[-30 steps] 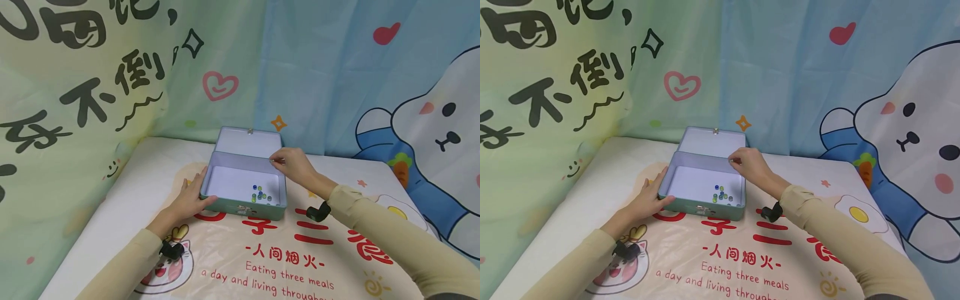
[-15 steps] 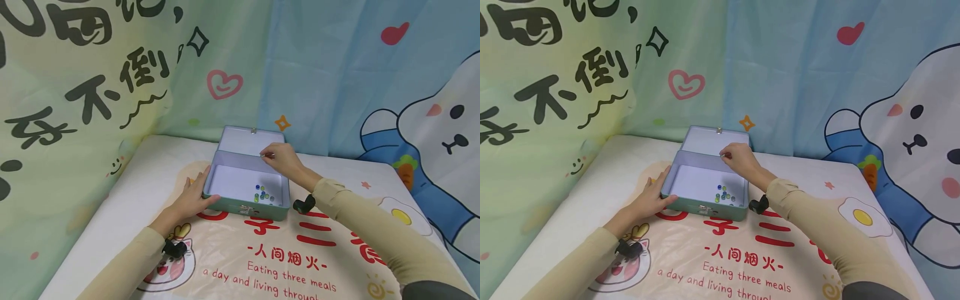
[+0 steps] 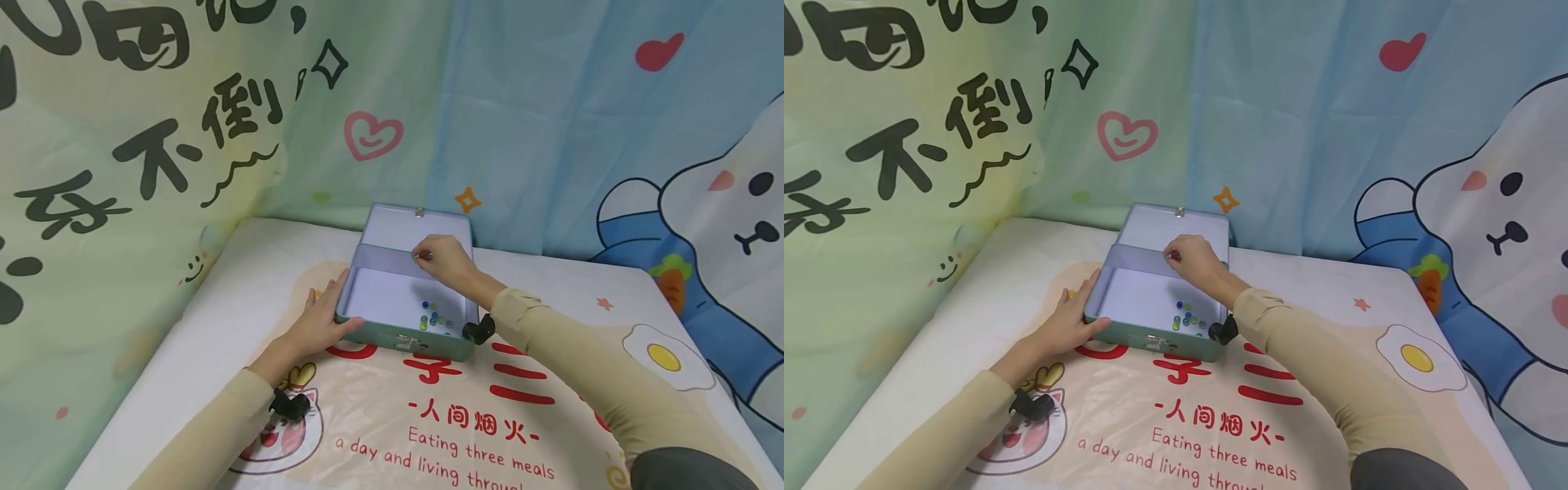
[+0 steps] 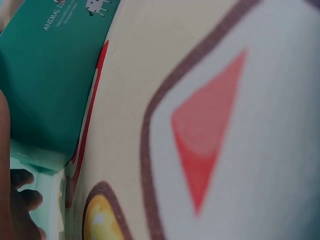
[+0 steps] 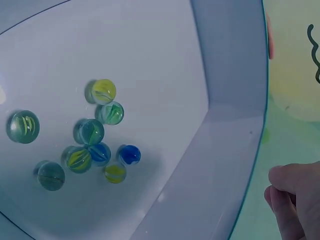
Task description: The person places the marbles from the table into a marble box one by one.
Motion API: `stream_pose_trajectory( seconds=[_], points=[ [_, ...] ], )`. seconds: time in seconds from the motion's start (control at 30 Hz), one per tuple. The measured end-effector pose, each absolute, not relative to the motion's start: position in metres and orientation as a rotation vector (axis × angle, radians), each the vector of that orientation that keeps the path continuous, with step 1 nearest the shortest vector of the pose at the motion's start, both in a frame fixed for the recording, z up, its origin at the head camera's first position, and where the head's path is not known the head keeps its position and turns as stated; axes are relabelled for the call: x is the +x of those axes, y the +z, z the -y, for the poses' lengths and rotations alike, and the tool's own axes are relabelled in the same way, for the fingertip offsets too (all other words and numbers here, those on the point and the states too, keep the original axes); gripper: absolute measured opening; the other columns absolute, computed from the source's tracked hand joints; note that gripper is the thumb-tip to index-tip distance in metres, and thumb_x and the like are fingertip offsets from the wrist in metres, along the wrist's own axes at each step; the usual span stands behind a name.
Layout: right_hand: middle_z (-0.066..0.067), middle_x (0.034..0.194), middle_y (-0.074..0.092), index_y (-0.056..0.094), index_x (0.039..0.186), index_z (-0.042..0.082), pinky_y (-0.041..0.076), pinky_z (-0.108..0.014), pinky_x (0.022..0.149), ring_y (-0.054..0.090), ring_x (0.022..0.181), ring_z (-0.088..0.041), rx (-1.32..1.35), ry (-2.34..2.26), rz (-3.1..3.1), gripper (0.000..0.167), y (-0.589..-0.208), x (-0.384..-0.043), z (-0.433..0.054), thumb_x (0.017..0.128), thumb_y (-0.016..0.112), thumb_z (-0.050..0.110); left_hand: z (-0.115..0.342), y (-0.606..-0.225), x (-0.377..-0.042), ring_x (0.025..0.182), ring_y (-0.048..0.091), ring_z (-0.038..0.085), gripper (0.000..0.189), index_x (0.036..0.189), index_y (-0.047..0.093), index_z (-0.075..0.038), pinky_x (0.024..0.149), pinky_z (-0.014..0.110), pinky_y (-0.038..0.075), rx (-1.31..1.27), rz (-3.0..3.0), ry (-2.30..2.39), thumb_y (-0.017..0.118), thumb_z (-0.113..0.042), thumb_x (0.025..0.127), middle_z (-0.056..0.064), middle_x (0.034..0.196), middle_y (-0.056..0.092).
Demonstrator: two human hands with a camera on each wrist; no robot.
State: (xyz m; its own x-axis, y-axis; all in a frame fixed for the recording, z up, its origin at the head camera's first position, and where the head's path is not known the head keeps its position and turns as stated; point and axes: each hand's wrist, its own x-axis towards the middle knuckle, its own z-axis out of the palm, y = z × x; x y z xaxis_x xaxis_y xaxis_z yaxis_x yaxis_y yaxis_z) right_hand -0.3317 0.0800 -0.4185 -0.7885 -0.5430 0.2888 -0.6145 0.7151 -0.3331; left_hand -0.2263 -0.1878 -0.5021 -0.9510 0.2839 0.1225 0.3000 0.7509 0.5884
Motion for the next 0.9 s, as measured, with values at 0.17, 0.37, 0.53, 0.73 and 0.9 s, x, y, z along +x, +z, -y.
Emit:
stream_pose_trajectory(
  seconds=[0.17,0.37,0.53,0.73,0.9],
  points=[
    [-0.007,0.09,0.071,0.074,0.09,0.005,0.055,-0.03,0.073,0.067,0.081,-0.017,0.992,0.559,2.728,0.009,-0.42,-0.334,-0.079,0.083,0.07,0.008,0.188,-0.504,-0.228,0.145,0.013,0.038,0.098,0.153,-0.006,-0.027,0.112,0.063,-0.001,-0.49,2.911,-0.988,0.053,-0.064,0.085,0.009,0.159,0.016],
    [-0.005,0.086,0.071,0.073,0.087,0.006,0.054,-0.029,0.073,0.065,0.079,-0.016,1.102,0.429,2.859,0.006,-0.425,-0.335,-0.081,0.084,0.069,0.008,0.187,-0.505,-0.228,0.146,0.012,0.037,0.097,0.153,-0.006,-0.027,0.112,0.063,-0.002,-0.483,2.906,-1.004,0.055,-0.061,0.085,0.009,0.159,0.015],
    [-0.001,0.084,0.07,0.072,0.084,0.01,0.052,-0.027,0.073,0.062,0.079,-0.013,1.201,0.301,3.042,0.005,-0.429,-0.338,-0.081,0.084,0.068,0.009,0.187,-0.505,-0.226,0.146,0.013,0.036,0.097,0.153,-0.006,-0.029,0.112,0.062,-0.002,-0.474,2.91,-1.011,0.055,-0.061,0.085,0.008,0.16,0.015],
    [0.002,0.077,0.066,0.07,0.077,0.013,0.05,-0.026,0.069,0.057,0.071,-0.01,1.313,0.154,3.086,0.008,-0.433,-0.337,-0.086,0.082,0.067,0.007,0.186,-0.505,-0.225,0.145,0.014,0.037,0.096,0.154,-0.005,-0.027,0.112,0.063,-0.002,-0.474,2.896,-1.014,0.056,-0.058,0.086,0.007,0.16,0.015],
    [0.003,0.076,0.066,0.069,0.075,0.014,0.049,-0.025,0.068,0.056,0.07,-0.009,1.314,0.094,3.147,0.008,-0.433,-0.336,-0.087,0.082,0.069,0.008,0.186,-0.504,-0.225,0.145,0.014,0.037,0.097,0.153,-0.006,-0.029,0.112,0.062,-0.002,-0.475,2.906,-1.003,0.055,-0.06,0.085,0.006,0.16,0.014]
  ],
)
